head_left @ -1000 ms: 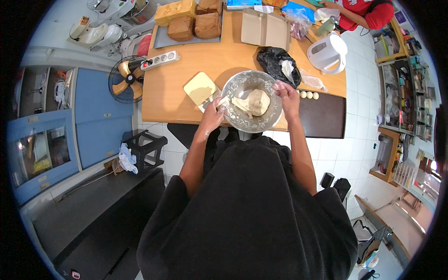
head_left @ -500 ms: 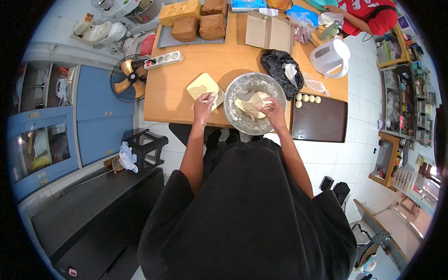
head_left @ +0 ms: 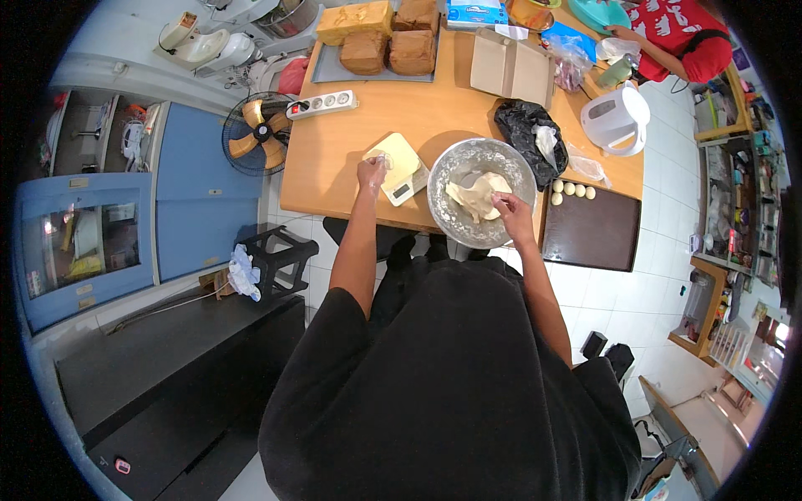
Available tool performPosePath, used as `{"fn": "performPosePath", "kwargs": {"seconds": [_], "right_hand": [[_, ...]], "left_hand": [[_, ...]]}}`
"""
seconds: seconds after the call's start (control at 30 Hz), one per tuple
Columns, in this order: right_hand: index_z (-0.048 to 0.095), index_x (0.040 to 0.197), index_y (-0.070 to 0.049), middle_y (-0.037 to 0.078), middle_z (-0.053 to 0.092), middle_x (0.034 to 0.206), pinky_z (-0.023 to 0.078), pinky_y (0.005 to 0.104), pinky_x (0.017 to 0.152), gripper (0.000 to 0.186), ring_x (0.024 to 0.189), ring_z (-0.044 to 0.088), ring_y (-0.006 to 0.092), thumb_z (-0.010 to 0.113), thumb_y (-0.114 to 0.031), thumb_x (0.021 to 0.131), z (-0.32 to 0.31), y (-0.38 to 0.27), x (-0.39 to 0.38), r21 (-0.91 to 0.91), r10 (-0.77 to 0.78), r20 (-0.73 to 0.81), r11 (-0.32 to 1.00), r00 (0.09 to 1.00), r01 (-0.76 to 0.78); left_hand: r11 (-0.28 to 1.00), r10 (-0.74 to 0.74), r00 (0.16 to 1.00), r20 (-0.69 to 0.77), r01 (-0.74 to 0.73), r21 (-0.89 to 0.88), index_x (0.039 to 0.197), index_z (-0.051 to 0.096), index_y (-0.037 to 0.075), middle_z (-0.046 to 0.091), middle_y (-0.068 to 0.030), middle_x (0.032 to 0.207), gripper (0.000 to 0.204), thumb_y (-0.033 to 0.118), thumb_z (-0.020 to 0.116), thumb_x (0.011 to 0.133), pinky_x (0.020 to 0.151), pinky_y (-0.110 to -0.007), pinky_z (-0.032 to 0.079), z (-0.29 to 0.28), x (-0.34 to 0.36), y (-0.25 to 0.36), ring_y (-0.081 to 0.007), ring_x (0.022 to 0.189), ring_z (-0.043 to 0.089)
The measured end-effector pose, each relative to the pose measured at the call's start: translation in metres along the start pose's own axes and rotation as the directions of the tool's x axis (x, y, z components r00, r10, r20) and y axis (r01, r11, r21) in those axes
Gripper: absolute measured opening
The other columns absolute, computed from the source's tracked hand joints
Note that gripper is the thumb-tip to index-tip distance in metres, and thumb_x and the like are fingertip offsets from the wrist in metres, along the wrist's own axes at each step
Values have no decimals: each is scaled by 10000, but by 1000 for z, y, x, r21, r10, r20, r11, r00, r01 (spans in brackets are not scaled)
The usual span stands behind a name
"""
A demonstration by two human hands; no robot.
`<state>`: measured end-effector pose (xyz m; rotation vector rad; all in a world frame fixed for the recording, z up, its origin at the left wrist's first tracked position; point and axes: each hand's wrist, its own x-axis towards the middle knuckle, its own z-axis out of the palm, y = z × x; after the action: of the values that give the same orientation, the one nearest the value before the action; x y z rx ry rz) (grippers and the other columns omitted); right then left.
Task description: The person tears portions of dough from a bowl, weighs them on a scale, shapes them into balls by hand, and places them onto a baking tray.
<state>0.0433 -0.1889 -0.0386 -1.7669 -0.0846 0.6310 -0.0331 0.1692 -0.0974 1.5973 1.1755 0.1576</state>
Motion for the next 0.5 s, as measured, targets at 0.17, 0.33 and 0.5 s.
{"fn": "performPosePath", "kwargs": {"seconds": [0.17, 0.33, 0.5], "right_hand": [[664, 1067, 16, 91, 687, 985, 469, 275, 809, 315, 901, 628, 148, 659, -236, 878, 1, -15, -8, -18, 75, 22, 997, 997, -75], [655, 1077, 5, 17, 643, 877, 441, 227, 678, 346, 806, 569, 80, 646, -287, 893, -7, -7, -12, -21, 42, -5, 999, 999, -42], [661, 1059, 24, 99, 689, 955, 472, 276, 816, 342, 905, 632, 149, 647, -273, 889, -12, 1, -11, -26, 118, -18, 993, 993, -119]], "left_hand": [[994, -21, 999, -33, 25, 108, 859, 695, -27, 651, -91, 676, 303, 264, 615, 886, 547, -322, 464, -2, 28, -23, -177, 599, 614], [994, 68, 998, -7, -67, 84, 968, 667, -27, 681, -137, 862, 289, 228, 682, 834, 729, -306, 489, 2, 19, -15, -206, 795, 642], [979, 197, 971, -134, -189, 73, 1021, 661, -17, 688, -131, 926, 280, 153, 713, 804, 747, -305, 502, 15, 20, -20, -183, 827, 646]]}}
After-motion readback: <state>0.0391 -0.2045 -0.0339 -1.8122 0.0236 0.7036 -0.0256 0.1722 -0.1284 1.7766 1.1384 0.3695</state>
